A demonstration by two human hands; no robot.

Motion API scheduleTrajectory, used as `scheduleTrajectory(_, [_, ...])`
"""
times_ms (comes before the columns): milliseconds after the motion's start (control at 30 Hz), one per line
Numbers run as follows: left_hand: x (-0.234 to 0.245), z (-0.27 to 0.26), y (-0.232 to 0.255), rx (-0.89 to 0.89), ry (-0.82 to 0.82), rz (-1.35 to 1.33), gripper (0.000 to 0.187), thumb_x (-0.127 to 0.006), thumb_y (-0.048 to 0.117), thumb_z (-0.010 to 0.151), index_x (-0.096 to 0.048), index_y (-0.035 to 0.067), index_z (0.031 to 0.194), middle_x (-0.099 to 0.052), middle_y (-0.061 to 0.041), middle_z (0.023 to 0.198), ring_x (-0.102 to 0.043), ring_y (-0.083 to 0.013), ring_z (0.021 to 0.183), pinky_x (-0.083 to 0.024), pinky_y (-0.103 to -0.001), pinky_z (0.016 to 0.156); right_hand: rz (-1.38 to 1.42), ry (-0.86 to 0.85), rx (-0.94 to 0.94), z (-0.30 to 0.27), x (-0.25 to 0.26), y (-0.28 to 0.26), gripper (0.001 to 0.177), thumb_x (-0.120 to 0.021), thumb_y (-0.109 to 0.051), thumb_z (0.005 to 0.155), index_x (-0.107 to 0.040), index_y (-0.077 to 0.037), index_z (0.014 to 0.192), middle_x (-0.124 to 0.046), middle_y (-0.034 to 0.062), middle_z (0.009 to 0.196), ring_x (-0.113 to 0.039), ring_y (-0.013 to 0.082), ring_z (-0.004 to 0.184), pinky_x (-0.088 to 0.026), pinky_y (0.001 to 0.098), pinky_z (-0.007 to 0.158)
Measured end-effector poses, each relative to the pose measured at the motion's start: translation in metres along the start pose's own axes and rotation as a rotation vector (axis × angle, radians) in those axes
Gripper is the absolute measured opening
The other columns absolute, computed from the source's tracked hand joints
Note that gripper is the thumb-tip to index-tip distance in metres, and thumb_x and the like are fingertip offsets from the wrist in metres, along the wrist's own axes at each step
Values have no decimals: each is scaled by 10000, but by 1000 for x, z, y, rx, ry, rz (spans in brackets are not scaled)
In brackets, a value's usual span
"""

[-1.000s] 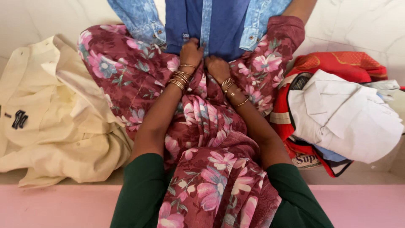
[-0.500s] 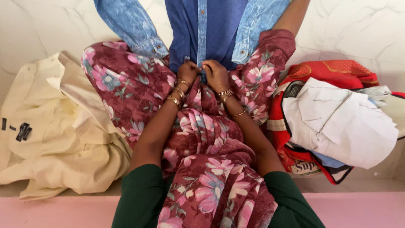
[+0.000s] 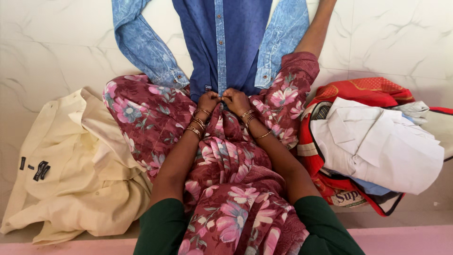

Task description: The person sits on the floor and folds a white shirt, smoothing it out and buttoning it before placing it aside. They then pick up a denim shirt, button it, and fold it. Finally, they handle a white shirt, smoothing and buttoning it.

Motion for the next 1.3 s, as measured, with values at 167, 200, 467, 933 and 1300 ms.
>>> scheduleTrajectory(167, [2,-2,0,31,34,37,212,-835,206,788,-773,53,921,-791,-95,884,-755,-186,777,-576,-311,730,-180,-12,-40,1,-2,-3,183,-732,-227,854,-700,-57,914,-751,160,875,-732,353,804,-575,444,722])
scheduleTrajectory(200, [2,-2,0,39,41,62,208,-835,211,792,-778,60,922,-789,-97,882,-754,-190,778,-572,-315,729,-207,5,-47,1,-5,-1,191,-728,-240,845,-699,-62,908,-747,166,870,-724,368,801,-570,462,719])
scheduleTrajectory(467, [1,-2,1,31,40,87,184,-823,216,796,-778,81,913,-792,-95,884,-762,-198,777,-578,-322,730,-207,6,-14,0,-6,6,200,-714,-237,858,-706,-59,949,-754,163,892,-730,368,826,-578,459,738])
scheduleTrajectory(933, [0,-5,5,127,-34,-189,174,-806,201,864,-801,39,927,-793,-54,832,-690,-92,693,-545,-261,636,-103,-13,-7,4,-4,12,208,-745,-257,868,-704,-61,926,-761,123,842,-751,289,761,-583,402,680])
scheduleTrajectory(1300, [6,-9,14,62,57,47,191,-824,233,833,-797,60,909,-780,-98,822,-729,-159,706,-556,-311,667,-279,-50,-48,2,-7,4,228,-734,-290,886,-673,-72,913,-731,160,820,-712,390,767,-554,491,678])
Point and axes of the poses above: each hand's wrist, its own z-axis towards the middle knuckle, its own x-axis out of the back of the hand, y = z × x, the point moved 5 cm from there along z, towards the middle knuckle
